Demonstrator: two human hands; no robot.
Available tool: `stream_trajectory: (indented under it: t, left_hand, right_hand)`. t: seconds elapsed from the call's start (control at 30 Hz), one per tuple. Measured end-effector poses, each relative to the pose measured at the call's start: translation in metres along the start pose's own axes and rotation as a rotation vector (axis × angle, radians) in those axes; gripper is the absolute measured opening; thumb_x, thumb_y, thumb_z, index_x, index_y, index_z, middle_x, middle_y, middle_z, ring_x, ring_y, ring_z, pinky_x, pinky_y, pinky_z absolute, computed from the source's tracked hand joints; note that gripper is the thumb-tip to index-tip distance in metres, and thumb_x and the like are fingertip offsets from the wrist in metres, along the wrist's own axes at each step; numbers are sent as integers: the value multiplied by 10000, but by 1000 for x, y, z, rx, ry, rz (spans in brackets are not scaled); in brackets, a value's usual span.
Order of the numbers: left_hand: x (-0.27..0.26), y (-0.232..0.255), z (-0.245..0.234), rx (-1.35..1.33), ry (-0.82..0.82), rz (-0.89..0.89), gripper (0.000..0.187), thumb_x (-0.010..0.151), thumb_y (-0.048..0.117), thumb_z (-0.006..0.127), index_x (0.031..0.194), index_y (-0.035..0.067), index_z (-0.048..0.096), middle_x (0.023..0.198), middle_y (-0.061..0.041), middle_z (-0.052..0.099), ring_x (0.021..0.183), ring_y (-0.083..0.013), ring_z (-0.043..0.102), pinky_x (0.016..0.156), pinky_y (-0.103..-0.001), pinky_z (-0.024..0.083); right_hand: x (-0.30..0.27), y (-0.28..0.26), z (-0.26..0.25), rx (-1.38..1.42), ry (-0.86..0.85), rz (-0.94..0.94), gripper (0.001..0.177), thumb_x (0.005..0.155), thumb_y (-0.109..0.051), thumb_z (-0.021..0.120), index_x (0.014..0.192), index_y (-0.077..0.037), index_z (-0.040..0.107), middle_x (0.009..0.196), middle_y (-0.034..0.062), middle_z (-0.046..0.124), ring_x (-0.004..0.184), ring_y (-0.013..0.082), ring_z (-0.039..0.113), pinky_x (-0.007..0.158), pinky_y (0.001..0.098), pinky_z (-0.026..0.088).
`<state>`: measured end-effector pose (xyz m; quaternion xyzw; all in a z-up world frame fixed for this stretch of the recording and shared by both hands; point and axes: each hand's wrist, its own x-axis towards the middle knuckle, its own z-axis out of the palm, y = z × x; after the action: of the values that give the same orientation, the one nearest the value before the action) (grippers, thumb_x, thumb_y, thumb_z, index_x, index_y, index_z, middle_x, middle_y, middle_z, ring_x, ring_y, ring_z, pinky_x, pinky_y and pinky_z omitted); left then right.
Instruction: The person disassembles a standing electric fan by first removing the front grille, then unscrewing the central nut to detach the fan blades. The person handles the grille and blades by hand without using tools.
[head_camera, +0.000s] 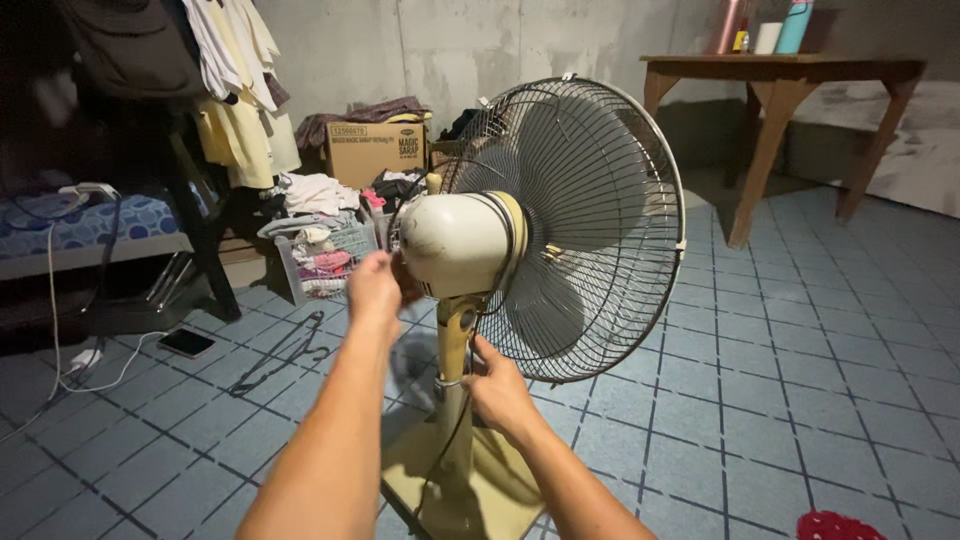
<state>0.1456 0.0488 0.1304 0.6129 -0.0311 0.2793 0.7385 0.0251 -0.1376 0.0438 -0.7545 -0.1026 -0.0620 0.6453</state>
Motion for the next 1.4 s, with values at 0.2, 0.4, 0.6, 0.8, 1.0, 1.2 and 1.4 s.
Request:
stream_trajectory:
  t: [0.2,0.4,0.6,0.8,1.0,1.2,1.4]
  left_hand:
    - [0,77,-17,-166,-86,48,147,1024,186,619,1063,55,675,760,-61,677,573,-142,599,546,-296,507]
    - [-75,106,-29,-146,-135,139,180,1031,148,607,1133,19,680,776,-75,674,603,-143,629,564,-304,564]
    - [-148,69,-54,-123,-155,-85,182,1003,92,587,1151,16,661,776,-85,672,617,-169,650,580,-311,544]
    - [-202,-15,-58,-84,-255,-219,146,953,56,603,1072,30,684,799,-98,745,656,-161,702,630,-290,586]
    - [-255,-77,-43,190,-316,-178,90,964,96,687,982,30,744,773,-68,697,670,-115,572,580,-277,455]
    - [-280,-80,-6,349,-456,-298,121,917,62,613,995,56,706,876,-82,767,723,-176,687,650,-358,528]
    - [-292,-89,-3,1028,-552,-333,244,878,163,660,1115,189,714,1126,-125,714,1100,-340,652,910,-460,534]
  right_hand:
    - [-5,-16,-6,212,78,-183,732,885,-7,712,1545,-34,398,1506,145,585,1318,176,593,1098,320,446]
    - [-37,-53,-23,710,132,123,826,839,-115,645,1591,-169,308,1396,121,631,1114,275,639,962,469,527]
    - [-70,-61,-33,1081,242,72,718,901,-366,564,1519,-40,401,1230,258,649,1070,363,667,934,486,555]
    - [-79,-35,-46,919,365,103,844,956,-648,483,1401,69,504,1047,213,683,835,268,694,606,333,540]
    - [-93,-43,-61,865,428,111,828,929,-633,534,1358,75,539,947,196,722,491,158,626,374,246,448]
    - [-106,-67,-65,808,378,137,687,901,-498,659,1299,55,572,889,158,755,410,116,550,344,244,416]
    - [-95,-60,-65,807,284,239,350,898,-255,707,1150,-18,649,879,106,764,413,81,514,331,246,368]
